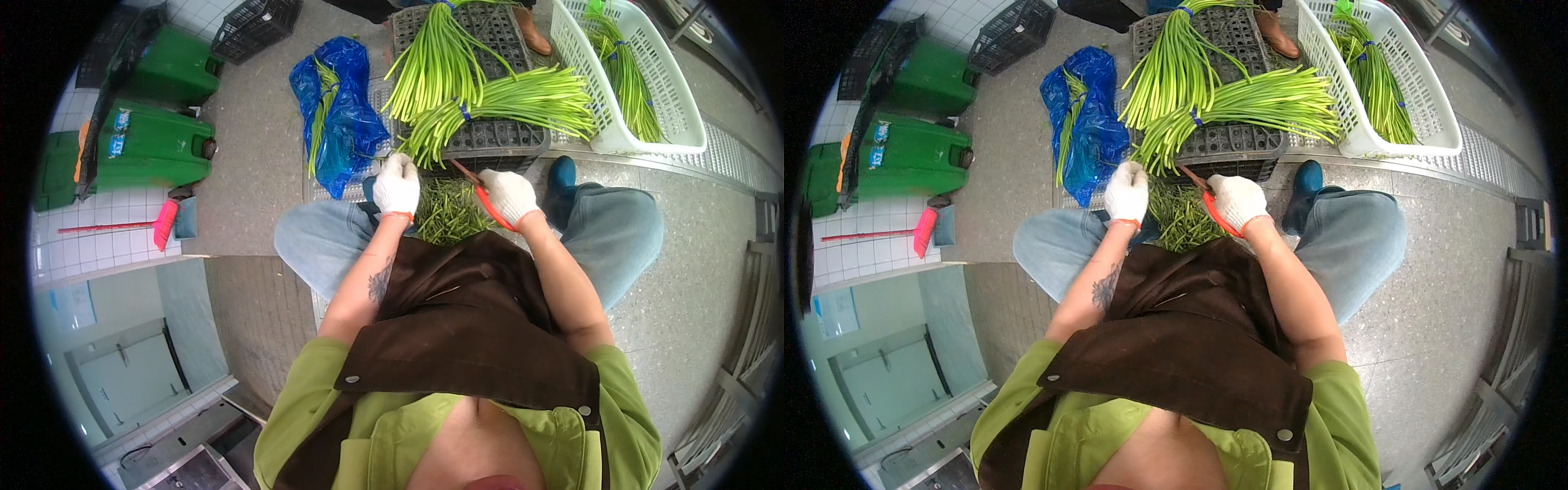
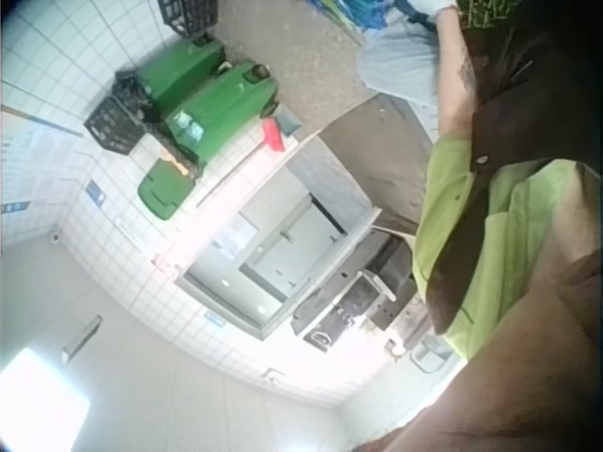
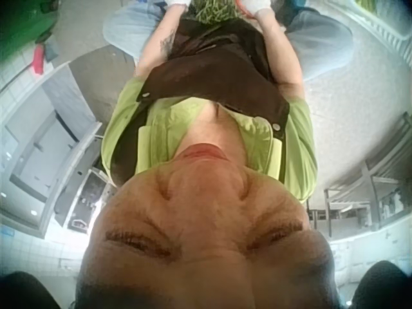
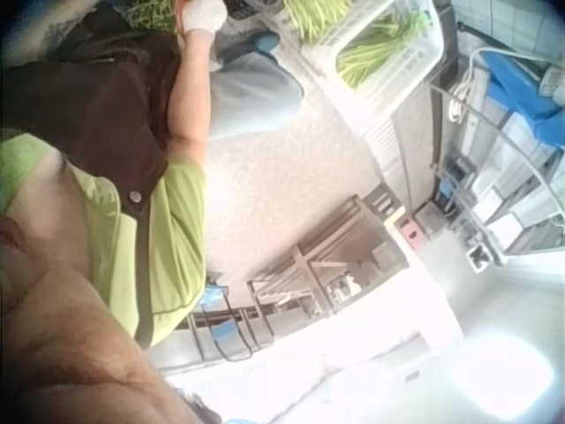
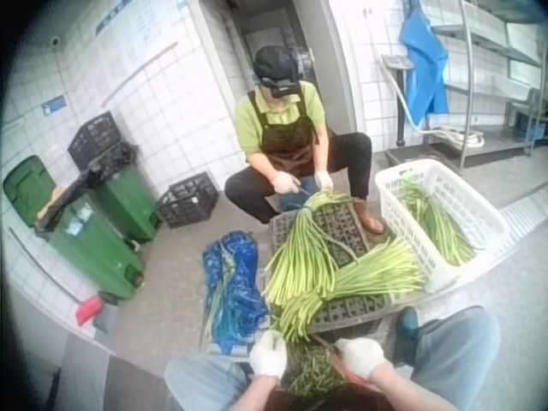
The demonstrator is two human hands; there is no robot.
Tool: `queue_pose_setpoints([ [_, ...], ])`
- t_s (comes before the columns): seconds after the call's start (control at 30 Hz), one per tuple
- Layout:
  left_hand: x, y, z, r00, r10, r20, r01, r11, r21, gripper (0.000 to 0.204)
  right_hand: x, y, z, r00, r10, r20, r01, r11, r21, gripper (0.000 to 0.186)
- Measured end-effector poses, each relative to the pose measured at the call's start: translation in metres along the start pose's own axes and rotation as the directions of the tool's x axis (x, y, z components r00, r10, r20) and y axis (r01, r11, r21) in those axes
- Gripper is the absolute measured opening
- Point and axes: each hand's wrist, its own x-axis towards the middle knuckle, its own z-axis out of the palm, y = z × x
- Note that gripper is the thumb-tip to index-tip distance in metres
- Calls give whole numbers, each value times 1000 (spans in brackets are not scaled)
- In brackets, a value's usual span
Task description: The person sits on the floor and uses red-handled scissors to trim the root ends of green vegetable bundles. The trimmed ends are discarded into a pile on the floor, and the trimmed bundles are placed into a white basket.
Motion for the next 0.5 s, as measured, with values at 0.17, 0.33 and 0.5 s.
queue_pose_setpoints([
  [0.17,23,-16,1,992,10,-124,-13,999,-29,15,20,-18,3,999,-36,-2,36,994,99,33],
  [0.33,34,-23,-1,980,9,-201,-34,992,-118,11,35,-26,3,1000,-6,22,3,993,121,35],
  [0.5,38,-11,-7,984,133,-118,-152,973,-172,11,35,-9,18,994,91,60,-95,993,69,36],
])
